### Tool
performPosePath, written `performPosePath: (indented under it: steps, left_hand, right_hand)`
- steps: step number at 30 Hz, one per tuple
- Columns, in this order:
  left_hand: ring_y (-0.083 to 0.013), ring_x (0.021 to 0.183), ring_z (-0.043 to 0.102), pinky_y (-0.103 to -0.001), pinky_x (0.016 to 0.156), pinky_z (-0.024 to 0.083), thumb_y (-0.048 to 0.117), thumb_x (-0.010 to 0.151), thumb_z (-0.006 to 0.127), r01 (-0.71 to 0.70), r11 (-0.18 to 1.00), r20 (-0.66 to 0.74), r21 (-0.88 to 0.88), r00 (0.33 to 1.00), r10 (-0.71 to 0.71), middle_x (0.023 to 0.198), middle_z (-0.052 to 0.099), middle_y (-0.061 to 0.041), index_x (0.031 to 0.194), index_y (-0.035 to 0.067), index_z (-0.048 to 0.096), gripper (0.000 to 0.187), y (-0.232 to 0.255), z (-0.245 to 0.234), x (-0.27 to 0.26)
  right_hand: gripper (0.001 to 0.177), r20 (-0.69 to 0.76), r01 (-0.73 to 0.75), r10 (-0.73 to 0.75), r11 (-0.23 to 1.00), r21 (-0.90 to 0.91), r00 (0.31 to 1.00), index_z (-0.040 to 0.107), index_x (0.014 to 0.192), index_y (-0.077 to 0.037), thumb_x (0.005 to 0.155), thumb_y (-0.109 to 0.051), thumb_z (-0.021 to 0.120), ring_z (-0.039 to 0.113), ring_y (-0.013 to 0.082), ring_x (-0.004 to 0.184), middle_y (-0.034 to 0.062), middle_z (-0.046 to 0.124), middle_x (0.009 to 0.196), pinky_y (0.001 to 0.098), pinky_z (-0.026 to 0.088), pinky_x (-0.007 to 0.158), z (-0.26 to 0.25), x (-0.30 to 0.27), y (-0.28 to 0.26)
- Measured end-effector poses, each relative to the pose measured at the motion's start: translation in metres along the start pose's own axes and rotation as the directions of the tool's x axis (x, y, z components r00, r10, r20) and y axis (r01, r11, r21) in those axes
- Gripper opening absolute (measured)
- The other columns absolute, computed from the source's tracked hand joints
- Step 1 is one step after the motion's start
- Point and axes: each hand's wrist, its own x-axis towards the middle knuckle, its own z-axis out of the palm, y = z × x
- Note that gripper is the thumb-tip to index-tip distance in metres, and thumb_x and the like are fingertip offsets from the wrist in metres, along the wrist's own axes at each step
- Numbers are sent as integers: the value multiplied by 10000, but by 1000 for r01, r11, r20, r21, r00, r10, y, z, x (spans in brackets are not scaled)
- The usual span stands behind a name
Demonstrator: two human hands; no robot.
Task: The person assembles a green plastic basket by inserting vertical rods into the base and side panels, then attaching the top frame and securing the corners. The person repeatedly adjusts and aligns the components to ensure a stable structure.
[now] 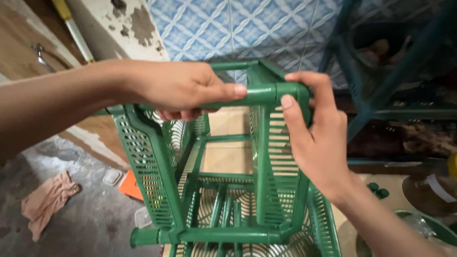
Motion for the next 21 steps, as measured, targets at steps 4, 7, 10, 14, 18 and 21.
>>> performPosePath:
  steps: [4,7,10,14,18,21]
  left_hand:
    - [-106,382,245,-305,340,232,741,943,378,180,968,239,-178,962,-135,492,263,28,633,92,420,720,0,-5,4]
    - [-101,381,226,-301,342,216,712,918,332,178,964,288,-199,950,-117,493,256,31,653,88,431,685,0,-10,4]
    - [-101,369,227,-299,333,236,726,912,302,194,950,387,-245,918,-88,482,264,31,656,105,423,682,0,-11,5]
    - [-83,375,207,-282,336,198,737,930,307,194,942,361,-274,929,-86,491,256,46,683,114,454,687,-9,-8,6]
    - [-125,384,318,-323,367,298,731,927,344,90,990,46,-110,995,-86,469,319,42,681,61,530,737,-16,4,7]
    - [-175,457,392,-383,454,351,680,1000,421,-108,953,-442,283,868,229,501,382,42,756,112,617,649,-15,32,2]
  right_hand:
    - [255,-18,-36,35,999,-39,999,536,1313,-50,1091,-168,579,606,63,646,31,656,773,260,461,559,-1,-2,0]
    - [258,-25,-37,36,998,-47,999,543,1306,-54,1081,-174,584,593,72,623,37,646,745,267,455,552,2,-1,-2]
    - [248,-25,-20,19,999,-45,1000,542,1300,-60,1083,-173,582,603,65,635,26,652,754,260,467,562,2,1,-4]
    - [261,4,-107,107,994,12,994,536,1300,-67,1066,-177,574,610,50,624,10,655,743,251,469,534,0,-2,-1]
    - [256,16,-20,21,999,-35,1000,541,1324,-50,1089,-144,578,596,55,724,23,653,854,235,482,608,-2,0,5]
    - [256,48,-47,40,988,145,998,519,1352,-52,1113,-135,565,594,37,815,-7,648,960,213,484,662,-3,3,11]
